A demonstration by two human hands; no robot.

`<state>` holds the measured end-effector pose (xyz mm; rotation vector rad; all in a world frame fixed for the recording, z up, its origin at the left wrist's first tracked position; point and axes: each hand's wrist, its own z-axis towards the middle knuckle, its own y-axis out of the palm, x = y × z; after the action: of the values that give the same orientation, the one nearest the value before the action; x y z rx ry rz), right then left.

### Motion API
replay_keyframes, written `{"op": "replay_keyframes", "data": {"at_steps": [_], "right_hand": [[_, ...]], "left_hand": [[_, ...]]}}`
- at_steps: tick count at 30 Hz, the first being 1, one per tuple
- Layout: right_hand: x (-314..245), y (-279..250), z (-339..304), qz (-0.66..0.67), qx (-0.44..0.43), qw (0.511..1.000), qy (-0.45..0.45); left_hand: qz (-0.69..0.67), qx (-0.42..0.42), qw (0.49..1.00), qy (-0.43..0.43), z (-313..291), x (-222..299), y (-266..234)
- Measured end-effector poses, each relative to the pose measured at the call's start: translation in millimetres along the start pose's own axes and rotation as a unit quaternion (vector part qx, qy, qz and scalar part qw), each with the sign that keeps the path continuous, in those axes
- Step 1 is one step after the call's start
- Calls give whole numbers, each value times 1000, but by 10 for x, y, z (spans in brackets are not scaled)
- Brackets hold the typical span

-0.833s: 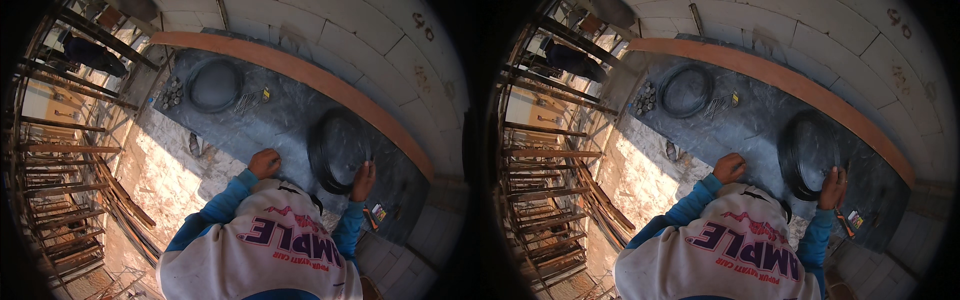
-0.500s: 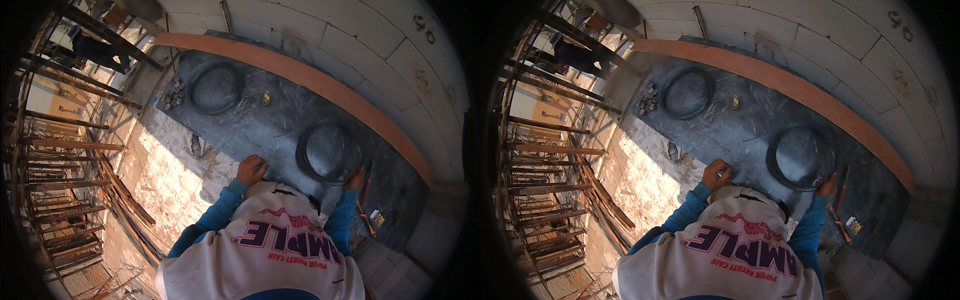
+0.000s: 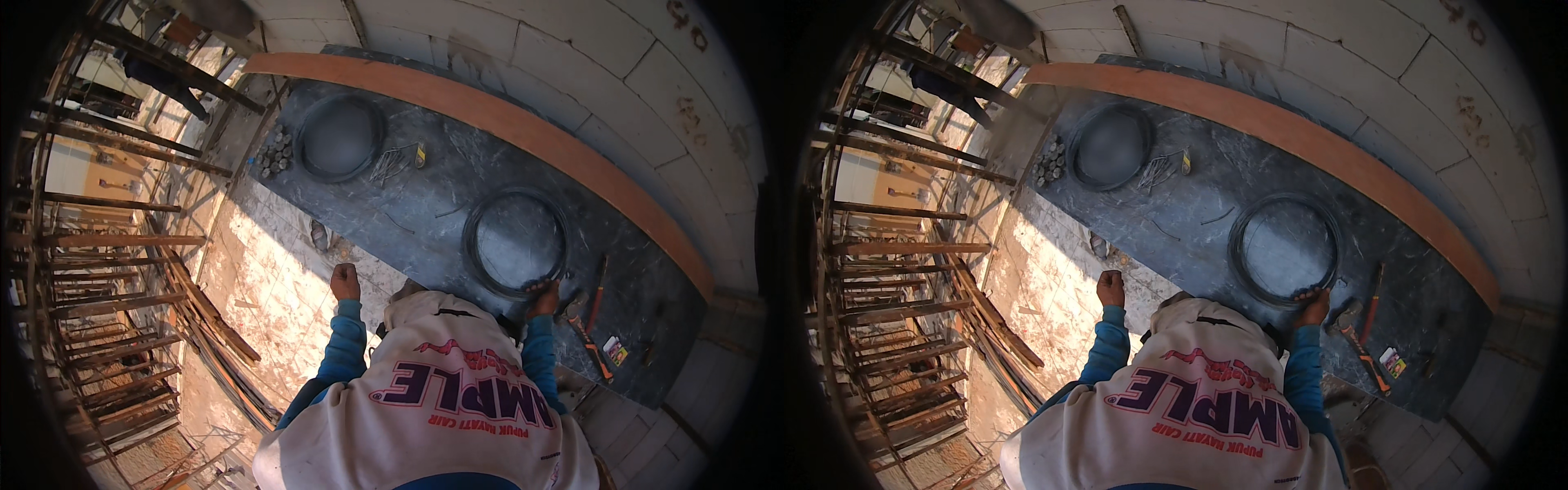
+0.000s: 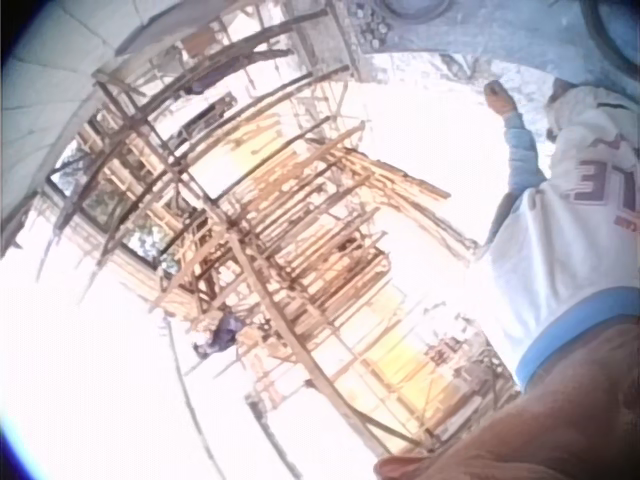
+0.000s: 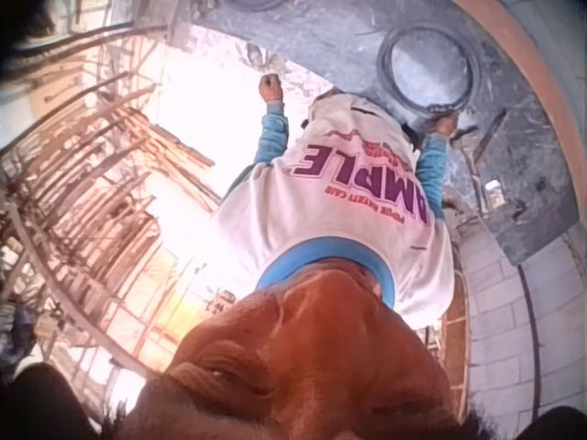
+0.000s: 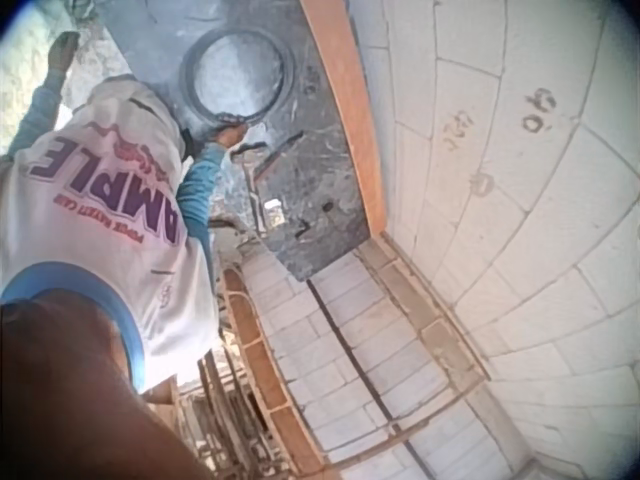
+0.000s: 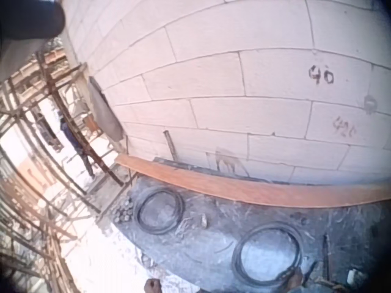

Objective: The person holds a coil of wire, uses a pair of pliers to cut pieces from the coil, and then binds the ends of the wire pieces together by hand.

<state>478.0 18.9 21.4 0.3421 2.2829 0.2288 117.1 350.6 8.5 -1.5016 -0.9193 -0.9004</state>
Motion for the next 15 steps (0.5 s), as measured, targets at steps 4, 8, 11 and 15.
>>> {"op": "replay_keyframes", "data": {"at_steps": [4,8,11,15], "right_hand": [[-69,8,-14,-20,3,1000,0],[-66,-17,5,-66,14,998,-12],[-31,-71,40,-101,14,994,-32],[-63,-72,-17,-158,14,985,-72]], "left_hand": [[-41,47,998,-12,99,58,-184],[-13,44,999,-7,201,107,-131],[-17,16,1000,3,281,37,-42],[135,-79,988,18,332,68,134]]}}
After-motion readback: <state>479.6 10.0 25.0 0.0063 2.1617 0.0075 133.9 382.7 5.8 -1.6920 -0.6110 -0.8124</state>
